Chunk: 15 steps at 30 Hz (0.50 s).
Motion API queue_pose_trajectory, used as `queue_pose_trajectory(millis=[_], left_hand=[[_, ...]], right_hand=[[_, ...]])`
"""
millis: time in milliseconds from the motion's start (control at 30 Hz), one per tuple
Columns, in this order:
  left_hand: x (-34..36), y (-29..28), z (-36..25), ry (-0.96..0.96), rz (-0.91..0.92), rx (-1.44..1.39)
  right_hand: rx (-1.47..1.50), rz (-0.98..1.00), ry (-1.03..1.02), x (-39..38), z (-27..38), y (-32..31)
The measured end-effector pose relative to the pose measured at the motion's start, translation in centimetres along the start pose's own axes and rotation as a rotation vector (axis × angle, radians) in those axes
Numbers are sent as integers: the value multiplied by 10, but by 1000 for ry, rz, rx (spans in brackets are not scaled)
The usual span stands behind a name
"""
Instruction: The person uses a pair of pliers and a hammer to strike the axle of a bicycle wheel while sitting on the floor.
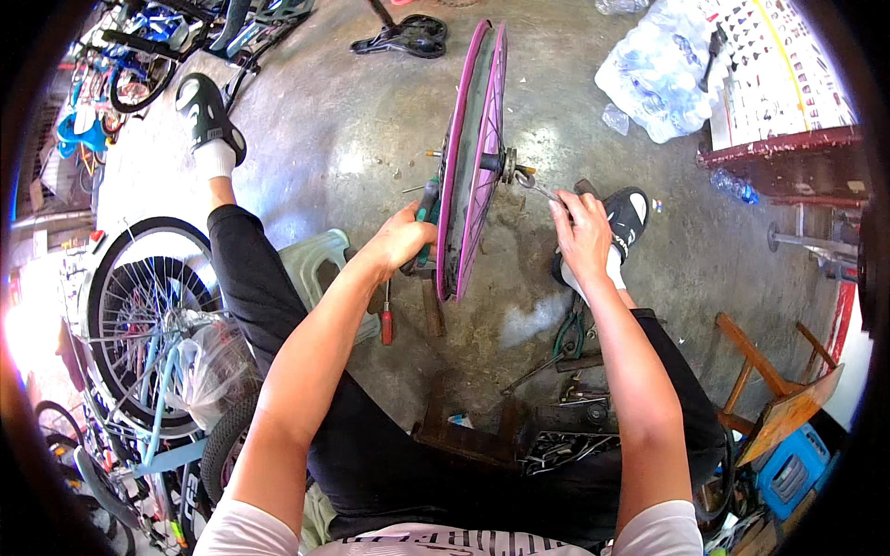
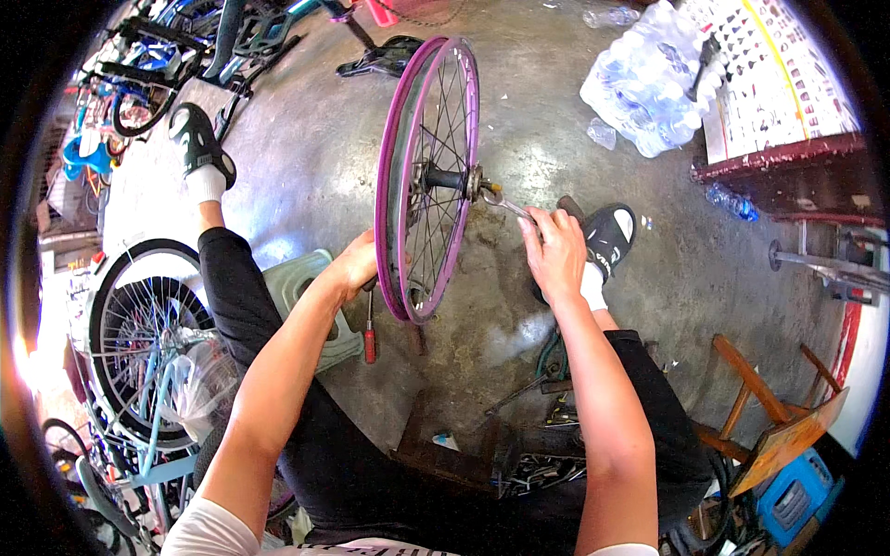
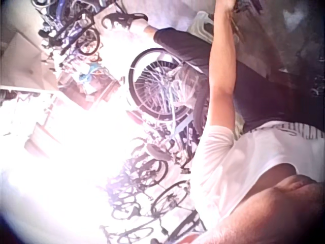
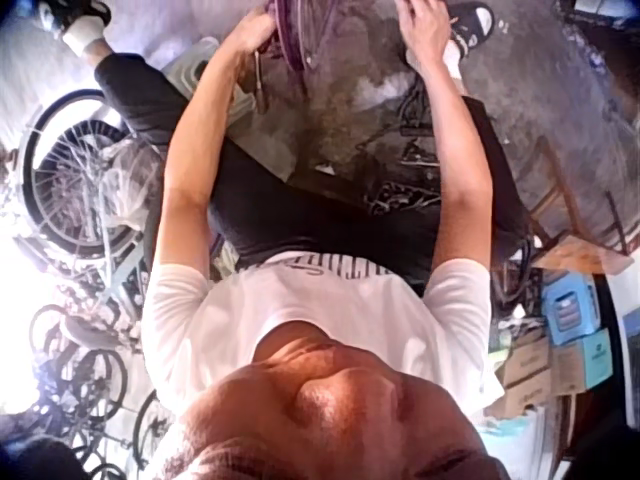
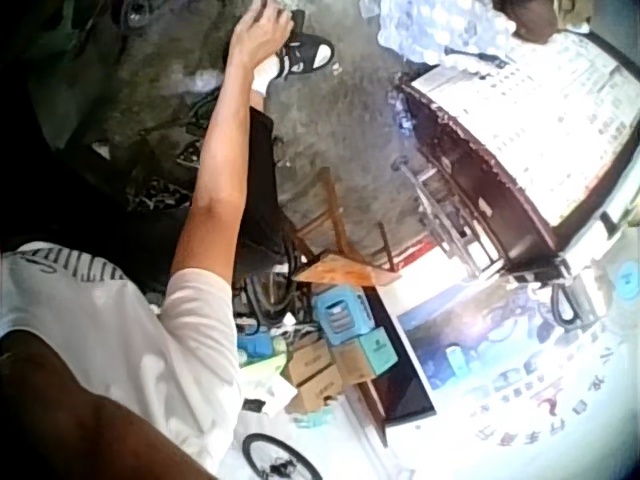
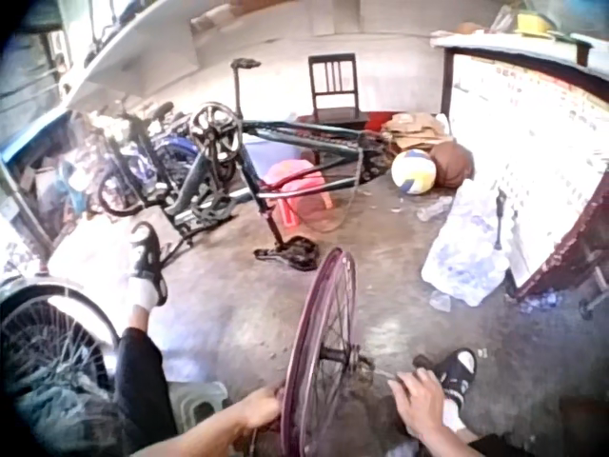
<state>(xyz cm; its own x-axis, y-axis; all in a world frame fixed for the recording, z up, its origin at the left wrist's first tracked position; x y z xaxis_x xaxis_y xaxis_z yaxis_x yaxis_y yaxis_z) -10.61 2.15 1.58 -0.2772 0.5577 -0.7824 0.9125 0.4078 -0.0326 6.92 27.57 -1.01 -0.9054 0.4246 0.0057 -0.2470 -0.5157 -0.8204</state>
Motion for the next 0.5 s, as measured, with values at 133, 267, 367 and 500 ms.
queue_pose_trajectory(millis=[133, 267, 367, 500], left_hand=[[5, 5, -22, 29, 63, 10], [14, -3, -16, 2, 25, -54], [12, -3, -20, -25, 74, -76], [7, 9, -32, 3, 18, 9]], right_hand=[[169, -5, 96, 5, -13, 21], [260, -51, 83, 9, -9, 42], [266, -52, 89, 13, -7, 51], [273, -53, 90, 17, -9, 55]])
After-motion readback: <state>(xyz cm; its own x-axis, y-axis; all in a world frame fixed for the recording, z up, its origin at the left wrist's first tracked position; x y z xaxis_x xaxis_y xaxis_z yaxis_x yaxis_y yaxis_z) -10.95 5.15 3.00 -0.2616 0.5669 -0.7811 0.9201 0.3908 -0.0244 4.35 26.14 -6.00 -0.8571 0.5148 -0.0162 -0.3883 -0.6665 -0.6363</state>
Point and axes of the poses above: each hand's wrist, its own x-axis towards the middle knuckle, its own y-axis out of the palm, z = x × y, the point moved 4 cm from there along x, towards the middle knuckle, and after that the axes turned 15 degrees about z, right-handed, at the moved point
